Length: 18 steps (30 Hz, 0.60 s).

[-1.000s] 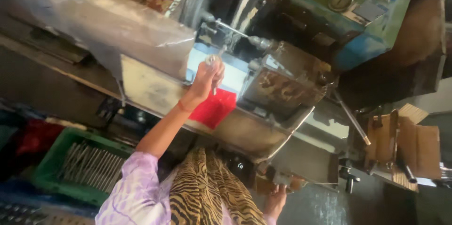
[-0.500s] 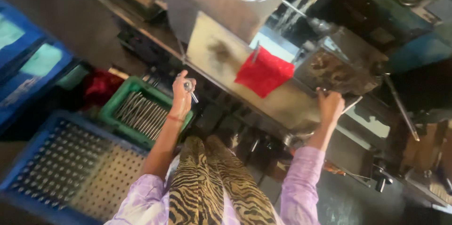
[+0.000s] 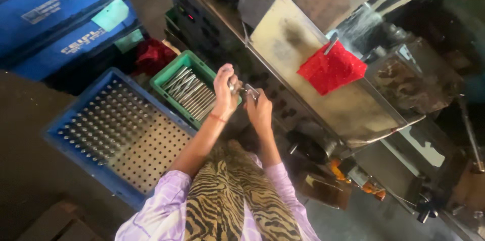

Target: The person repeatedly picks metal rods from a green bin, presses them against a rotating grinding wheel, and places them into a blue bin. The person handles the rods one at a time and repeats the cycle throughout the clip.

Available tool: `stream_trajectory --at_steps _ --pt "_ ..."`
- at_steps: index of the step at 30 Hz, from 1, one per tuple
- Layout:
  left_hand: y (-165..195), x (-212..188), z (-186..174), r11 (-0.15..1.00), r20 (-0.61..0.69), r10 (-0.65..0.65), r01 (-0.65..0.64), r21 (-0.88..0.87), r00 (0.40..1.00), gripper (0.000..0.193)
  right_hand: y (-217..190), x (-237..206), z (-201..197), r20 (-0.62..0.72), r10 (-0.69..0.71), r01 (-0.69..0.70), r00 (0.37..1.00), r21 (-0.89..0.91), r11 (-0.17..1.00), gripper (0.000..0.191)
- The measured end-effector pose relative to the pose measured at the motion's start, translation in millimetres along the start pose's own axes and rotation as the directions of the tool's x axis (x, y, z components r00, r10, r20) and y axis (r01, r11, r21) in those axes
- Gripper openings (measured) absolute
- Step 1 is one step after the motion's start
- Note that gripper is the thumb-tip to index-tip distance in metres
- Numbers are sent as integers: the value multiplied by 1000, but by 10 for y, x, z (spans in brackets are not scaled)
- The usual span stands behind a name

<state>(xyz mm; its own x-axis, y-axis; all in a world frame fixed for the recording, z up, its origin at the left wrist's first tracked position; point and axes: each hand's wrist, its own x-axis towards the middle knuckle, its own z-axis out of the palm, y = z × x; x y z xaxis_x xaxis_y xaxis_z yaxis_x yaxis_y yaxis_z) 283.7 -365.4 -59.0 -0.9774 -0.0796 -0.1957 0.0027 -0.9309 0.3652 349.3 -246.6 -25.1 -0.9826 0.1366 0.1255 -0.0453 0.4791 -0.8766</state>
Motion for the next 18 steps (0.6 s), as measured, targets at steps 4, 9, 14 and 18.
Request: stream_trajectory --at_steps 4,9,14,18 --pt "156 -265 -72 1000 138 -25 24 3 990 8 5 -123 214 -66 -17 13 998 -62 998 23" --pt "254 -263 -152 997 -112 -77 74 -27 991 6 147 -339 319 -123 -87 87 989 -6 996 23" --pt "449 -240 -120 978 -197 -78 36 -206 977 24 160 -511 298 -234 -179 151 956 -133 980 24" --pt "499 -467 -72 992 -115 -87 76 -98 990 15 83 -460 259 -266 -206 118 942 -314 942 25"
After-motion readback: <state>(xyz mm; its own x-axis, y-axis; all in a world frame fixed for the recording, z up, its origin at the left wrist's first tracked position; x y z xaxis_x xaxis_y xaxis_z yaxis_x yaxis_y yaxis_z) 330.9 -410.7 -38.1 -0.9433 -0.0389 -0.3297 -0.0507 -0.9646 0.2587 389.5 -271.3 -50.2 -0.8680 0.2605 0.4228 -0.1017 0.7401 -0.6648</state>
